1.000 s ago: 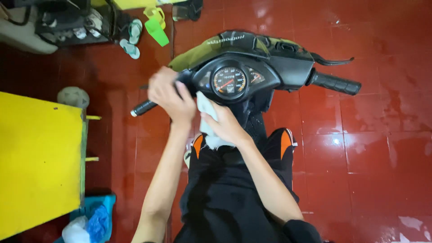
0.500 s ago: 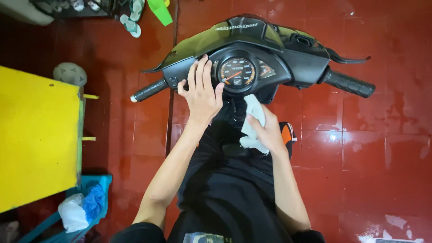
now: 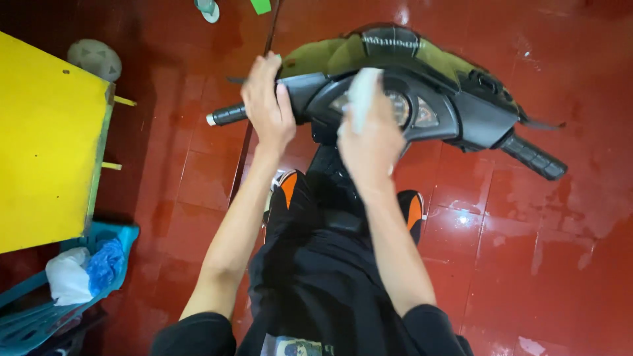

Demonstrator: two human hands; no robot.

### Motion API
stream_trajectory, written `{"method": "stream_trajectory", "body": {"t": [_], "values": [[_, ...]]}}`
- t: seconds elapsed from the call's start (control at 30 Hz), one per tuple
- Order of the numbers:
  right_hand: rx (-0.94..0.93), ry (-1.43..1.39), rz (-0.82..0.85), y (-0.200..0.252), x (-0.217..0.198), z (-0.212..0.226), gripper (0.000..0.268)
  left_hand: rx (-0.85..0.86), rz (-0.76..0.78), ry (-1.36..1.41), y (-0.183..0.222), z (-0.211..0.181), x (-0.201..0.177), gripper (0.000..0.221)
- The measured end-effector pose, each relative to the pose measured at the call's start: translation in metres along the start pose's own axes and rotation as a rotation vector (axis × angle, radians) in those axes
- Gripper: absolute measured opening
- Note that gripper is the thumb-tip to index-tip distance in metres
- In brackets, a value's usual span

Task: The person wipes the dashboard and handlebars of a black scooter using a white cloth. They clean the area around the speedometer and the left handlebar controls repeatedly.

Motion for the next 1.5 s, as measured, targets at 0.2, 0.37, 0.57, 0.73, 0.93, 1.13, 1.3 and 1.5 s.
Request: {"method": "stream_trajectory", "body": {"t": [0.2,0.37,0.57,0.73,0.93,1.13,1.3,1.5], "values": [[-0.169,0.311,0.093,0.004,0.037,0.033,0.078,-0.055,0.02,-0.051,-0.002,-0.001,-0.002,0.04],[-0.327,0.347,0.157,0.01,0.035,0.03,0.082,-0.085,0.037,-0.053,-0.002,0.0,-0.002,0.04],[-0.447,0.38,0.108,0.006,0.03,0.026,0.07,-0.104,0.034,-0.044,-0.002,-0.001,-0.003,0.04],[-0.617,0.49,0.026,0.013,0.039,0.023,0.064,-0.086,0.027,-0.05,-0.002,0.0,-0.002,0.038],[-0.594,0.253,0.205,0.023,0.037,0.016,0.083,-0.096,0.033,-0.06,0.001,0.002,-0.001,0.037],[-0.415,0.066,0.395,0.042,0.024,0.016,0.071,-0.08,0.064,-0.064,0.0,-0.002,-0.003,0.037],[-0.208,0.075,0.05,0.016,0.031,0.023,0.075,-0.072,0.076,-0.073,-0.002,-0.003,-0.003,0.039],[-0.18,-0.103,0.475,0.041,0.041,0.04,0.069,-0.085,0.123,-0.066,0.002,0.009,-0.001,0.044]]}}
Point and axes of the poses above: each hand's wrist, its own y-axis away from the middle knuckle, its own x-axis out of the palm, z = x × y, the point moved 2 cm from there along -y, towards the middle knuckle, and after that the axes turned 11 degrees about -z, right-handed, at the moved point
